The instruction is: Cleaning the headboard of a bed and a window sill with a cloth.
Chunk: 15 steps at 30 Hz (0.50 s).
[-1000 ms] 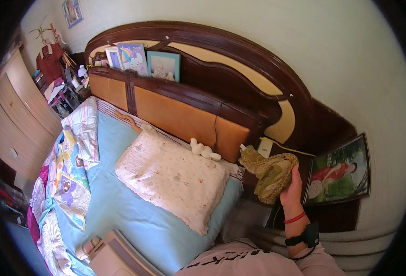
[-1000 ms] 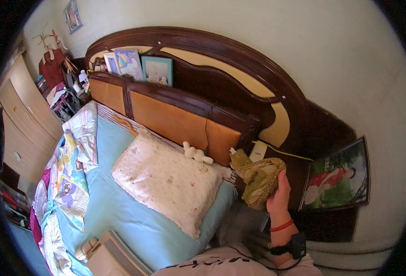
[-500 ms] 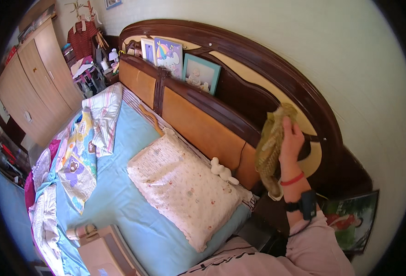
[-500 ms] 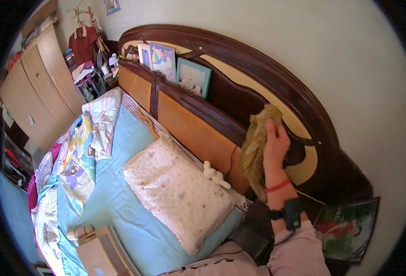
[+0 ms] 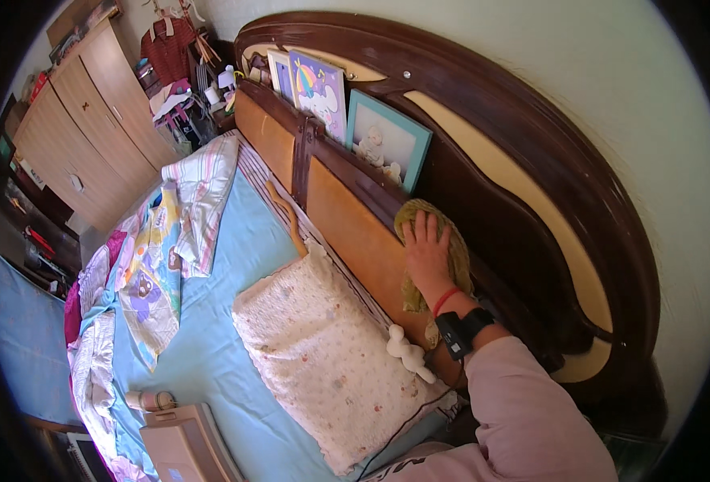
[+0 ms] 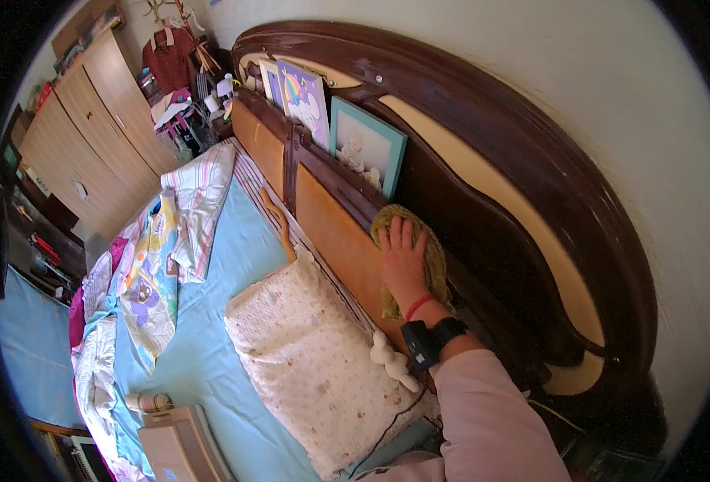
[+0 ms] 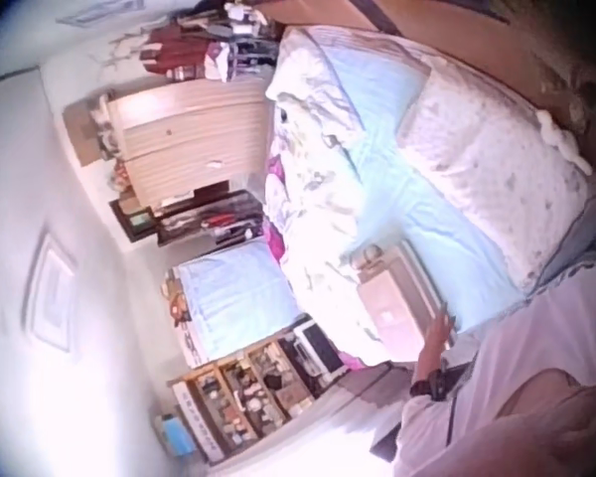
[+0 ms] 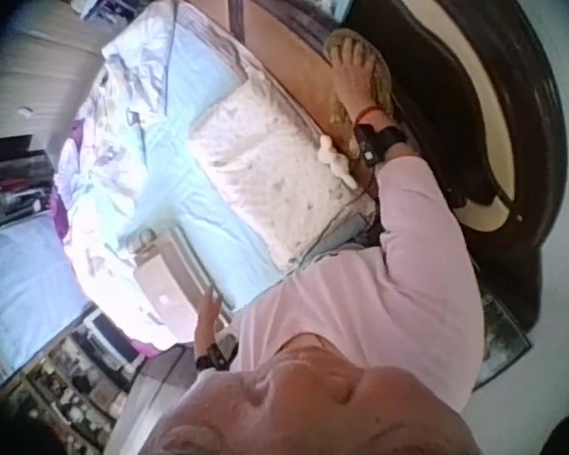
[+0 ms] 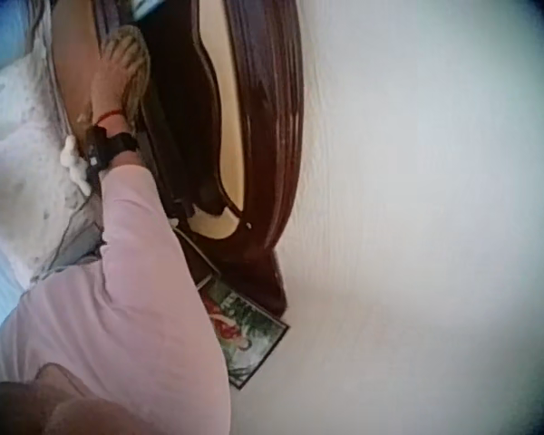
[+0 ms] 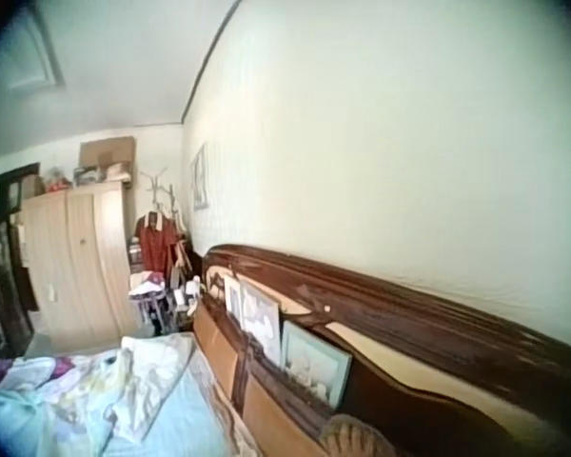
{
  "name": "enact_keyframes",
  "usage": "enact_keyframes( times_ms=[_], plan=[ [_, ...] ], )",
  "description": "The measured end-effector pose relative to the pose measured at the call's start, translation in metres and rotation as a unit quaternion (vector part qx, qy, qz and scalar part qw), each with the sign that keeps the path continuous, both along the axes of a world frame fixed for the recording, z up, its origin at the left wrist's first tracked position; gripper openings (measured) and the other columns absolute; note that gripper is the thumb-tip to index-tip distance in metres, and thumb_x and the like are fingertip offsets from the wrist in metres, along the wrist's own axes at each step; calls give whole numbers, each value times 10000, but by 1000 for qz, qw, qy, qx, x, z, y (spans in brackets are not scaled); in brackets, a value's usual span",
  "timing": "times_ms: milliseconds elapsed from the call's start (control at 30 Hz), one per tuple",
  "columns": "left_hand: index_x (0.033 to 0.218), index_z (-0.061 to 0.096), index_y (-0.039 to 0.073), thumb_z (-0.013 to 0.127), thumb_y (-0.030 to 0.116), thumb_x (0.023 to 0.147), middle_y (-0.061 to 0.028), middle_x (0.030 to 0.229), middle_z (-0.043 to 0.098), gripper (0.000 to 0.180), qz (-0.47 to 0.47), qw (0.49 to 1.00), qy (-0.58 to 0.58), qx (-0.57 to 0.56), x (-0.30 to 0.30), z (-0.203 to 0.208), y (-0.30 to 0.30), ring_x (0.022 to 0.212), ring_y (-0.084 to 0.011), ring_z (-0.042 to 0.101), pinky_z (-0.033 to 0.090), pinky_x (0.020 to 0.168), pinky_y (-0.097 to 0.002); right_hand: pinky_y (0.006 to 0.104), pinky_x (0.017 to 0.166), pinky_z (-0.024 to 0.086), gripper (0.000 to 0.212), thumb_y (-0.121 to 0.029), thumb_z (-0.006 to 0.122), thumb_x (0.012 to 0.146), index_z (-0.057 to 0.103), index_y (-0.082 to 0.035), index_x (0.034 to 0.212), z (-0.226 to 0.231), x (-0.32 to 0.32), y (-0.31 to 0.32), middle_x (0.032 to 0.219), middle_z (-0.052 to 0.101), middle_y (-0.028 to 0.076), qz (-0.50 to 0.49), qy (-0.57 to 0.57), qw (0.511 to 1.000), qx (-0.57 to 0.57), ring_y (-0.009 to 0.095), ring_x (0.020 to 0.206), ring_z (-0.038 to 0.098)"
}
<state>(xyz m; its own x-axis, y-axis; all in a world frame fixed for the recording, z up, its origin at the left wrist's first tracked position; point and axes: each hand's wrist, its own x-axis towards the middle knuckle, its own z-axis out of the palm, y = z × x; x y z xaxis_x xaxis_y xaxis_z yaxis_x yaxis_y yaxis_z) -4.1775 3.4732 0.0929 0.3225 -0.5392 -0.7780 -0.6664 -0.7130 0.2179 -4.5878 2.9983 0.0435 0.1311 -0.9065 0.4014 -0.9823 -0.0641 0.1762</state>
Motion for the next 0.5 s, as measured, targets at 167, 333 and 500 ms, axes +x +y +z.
enact_keyframes(
  times_ms=[167,333,500],
  plan=[
    [1253,375,32,508,235,844,-227,1176,470,476,-17,997,-49,61,-22,-1,55,1087,-356,442,366,897,-404,513,1028,89,445,-188,419,801,424,-61,1227,-12,35,-68,1351,284,116,120,125,985,1,260,1257,230],
    [1219,409,14,507,200,841,-214,1101,518,432,4,997,-7,77,-40,11,99,1038,-326,476,382,866,-383,487,1049,56,442,-191,420,792,442,-43,1208,-19,67,-123,1337,315,114,146,86,985,10,233,1259,235],
    [1178,460,8,503,181,843,-187,1114,524,380,69,997,-1,-39,-33,7,136,1037,-298,485,387,875,-356,446,1036,143,391,-167,422,784,496,-33,1144,-27,58,-101,1297,375,118,159,46,985,-45,235,1224,297]
  ],
)
